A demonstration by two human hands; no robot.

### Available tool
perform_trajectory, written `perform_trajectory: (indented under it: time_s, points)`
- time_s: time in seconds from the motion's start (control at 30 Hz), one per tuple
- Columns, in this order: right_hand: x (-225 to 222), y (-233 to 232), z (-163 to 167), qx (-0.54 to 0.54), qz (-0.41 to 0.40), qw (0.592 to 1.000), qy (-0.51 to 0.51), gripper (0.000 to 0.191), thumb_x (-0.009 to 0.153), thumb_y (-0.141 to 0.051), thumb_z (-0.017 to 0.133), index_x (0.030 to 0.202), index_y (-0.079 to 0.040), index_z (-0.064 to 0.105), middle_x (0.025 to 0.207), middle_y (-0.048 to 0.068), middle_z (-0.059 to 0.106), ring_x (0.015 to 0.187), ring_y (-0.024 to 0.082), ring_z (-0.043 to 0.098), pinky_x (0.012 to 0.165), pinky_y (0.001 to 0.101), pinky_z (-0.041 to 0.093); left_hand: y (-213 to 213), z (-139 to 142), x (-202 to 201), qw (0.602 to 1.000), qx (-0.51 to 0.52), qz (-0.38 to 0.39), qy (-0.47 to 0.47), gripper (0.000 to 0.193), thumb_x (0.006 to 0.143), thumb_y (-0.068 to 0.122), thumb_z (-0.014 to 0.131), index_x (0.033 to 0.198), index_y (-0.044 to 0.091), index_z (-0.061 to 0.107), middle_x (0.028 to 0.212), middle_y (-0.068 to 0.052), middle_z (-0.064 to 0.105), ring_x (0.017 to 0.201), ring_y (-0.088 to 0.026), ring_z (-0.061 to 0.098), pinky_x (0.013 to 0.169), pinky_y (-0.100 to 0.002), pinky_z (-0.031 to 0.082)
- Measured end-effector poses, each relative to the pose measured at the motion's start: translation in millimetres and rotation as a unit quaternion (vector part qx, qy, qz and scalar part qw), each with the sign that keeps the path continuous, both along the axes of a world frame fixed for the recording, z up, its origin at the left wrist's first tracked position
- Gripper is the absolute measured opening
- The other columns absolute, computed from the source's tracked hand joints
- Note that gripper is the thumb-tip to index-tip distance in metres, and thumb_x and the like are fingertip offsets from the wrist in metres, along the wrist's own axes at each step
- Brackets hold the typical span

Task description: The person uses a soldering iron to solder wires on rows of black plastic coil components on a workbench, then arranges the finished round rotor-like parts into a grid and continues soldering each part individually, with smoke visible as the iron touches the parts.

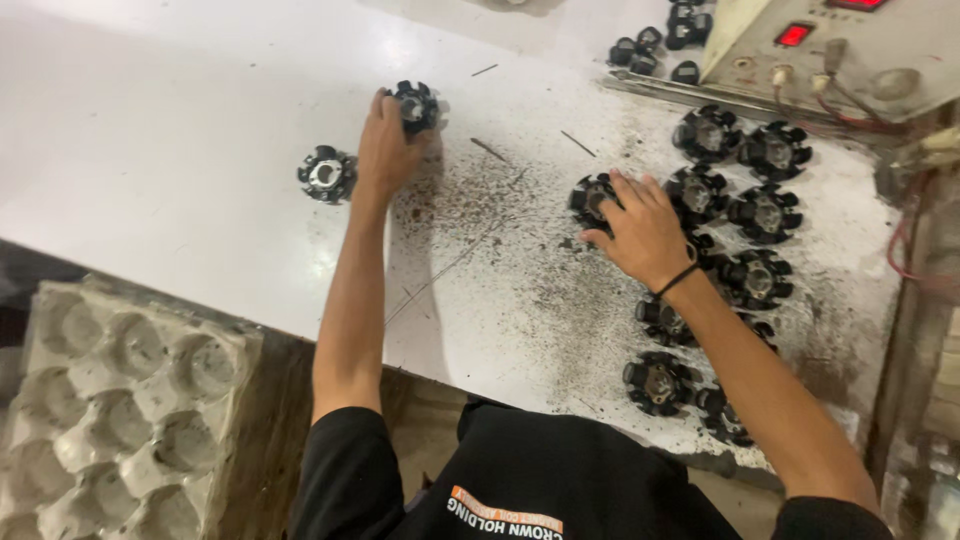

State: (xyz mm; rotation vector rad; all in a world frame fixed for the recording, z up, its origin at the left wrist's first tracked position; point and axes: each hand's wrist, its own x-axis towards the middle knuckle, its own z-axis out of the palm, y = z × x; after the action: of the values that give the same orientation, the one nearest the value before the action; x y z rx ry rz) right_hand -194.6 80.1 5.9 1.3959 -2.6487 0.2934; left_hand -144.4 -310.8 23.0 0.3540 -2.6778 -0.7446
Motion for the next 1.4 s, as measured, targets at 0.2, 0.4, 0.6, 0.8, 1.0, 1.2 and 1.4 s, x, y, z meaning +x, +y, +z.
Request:
perform_trajectory:
  time_s: [0.2,0.4,0.6,0.8,1.0,1.2,1.4]
  points:
    - [-10,-1,6,0.063,-0.055,0.996,-0.036,0.049,0.088,-0.049,0.073,0.107,-0.004,0.075,0.15,0.024,0.051,0.14,0.035,0.047,0.121,0.0536,0.028,51,4,-8,0.989,0.134,0.003,-0.062,0.06,0.076,0.03,0.081,0.117,0.002,0.047,0.116,-0.016,0.052,0.1,-0.031,0.06,0.089,-0.046,0.062]
    - [-24,7,11,0.051,-0.036,0.998,-0.022,0.044,0.085,-0.029,0.076,0.121,-0.004,0.071,0.154,0.023,0.049,0.142,0.035,0.045,0.118,0.054,0.029,211,-3,50,0.924,0.102,-0.369,-0.007,0.072,0.069,0.046,0.093,0.113,0.002,0.057,0.12,-0.021,0.055,0.107,-0.035,0.059,0.094,-0.045,0.056]
    - [65,42,40,0.012,-0.063,0.995,-0.08,0.037,0.094,-0.036,0.067,0.118,-0.008,0.073,0.149,0.022,0.055,0.138,0.034,0.052,0.125,0.0557,0.025,202,-32,36,0.932,0.21,-0.282,-0.084,0.055,0.08,0.04,0.086,0.118,0.009,0.063,0.127,-0.016,0.057,0.106,-0.03,0.066,0.089,-0.041,0.059]
    - [75,23,20,0.026,-0.095,0.995,-0.02,0.053,0.096,-0.055,0.063,0.104,-0.005,0.077,0.142,0.03,0.057,0.136,0.04,0.053,0.123,0.0579,0.023,191,-49,-54,0.939,0.088,-0.331,0.023,0.044,0.079,0.03,0.088,0.117,0.014,0.071,0.143,-0.021,0.051,0.119,-0.041,0.056,0.102,-0.048,0.049]
    - [55,19,16,-0.005,-0.107,0.994,-0.014,0.05,0.091,-0.052,0.068,0.103,-0.004,0.077,0.142,0.028,0.057,0.136,0.038,0.053,0.123,0.0588,0.023,187,-51,-92,0.922,0.073,-0.38,0.001,0.039,0.08,0.036,0.088,0.111,0.016,0.075,0.146,-0.019,0.051,0.127,-0.043,0.051,0.107,-0.051,0.046]
    - [60,17,16,0.044,-0.113,0.992,0.019,0.057,0.095,-0.055,0.065,0.113,-0.003,0.076,0.146,0.027,0.057,0.137,0.038,0.053,0.121,0.0565,0.026,169,-40,-63,0.936,0.094,-0.336,0.053,0.061,0.099,0.036,0.073,0.153,0.022,0.05,0.157,-0.021,0.045,0.135,-0.041,0.049,0.11,-0.052,0.045]
    - [79,51,31,-0.026,-0.106,0.994,0.023,0.062,0.1,-0.056,0.063,0.128,-0.002,0.072,0.157,0.028,0.053,0.139,0.039,0.056,0.122,0.0605,0.034,5,-23,47,0.967,-0.144,0.206,0.039,0.05,0.09,0.04,0.083,0.121,0.006,0.065,0.145,-0.02,0.053,0.135,-0.041,0.047,0.112,-0.061,0.035]
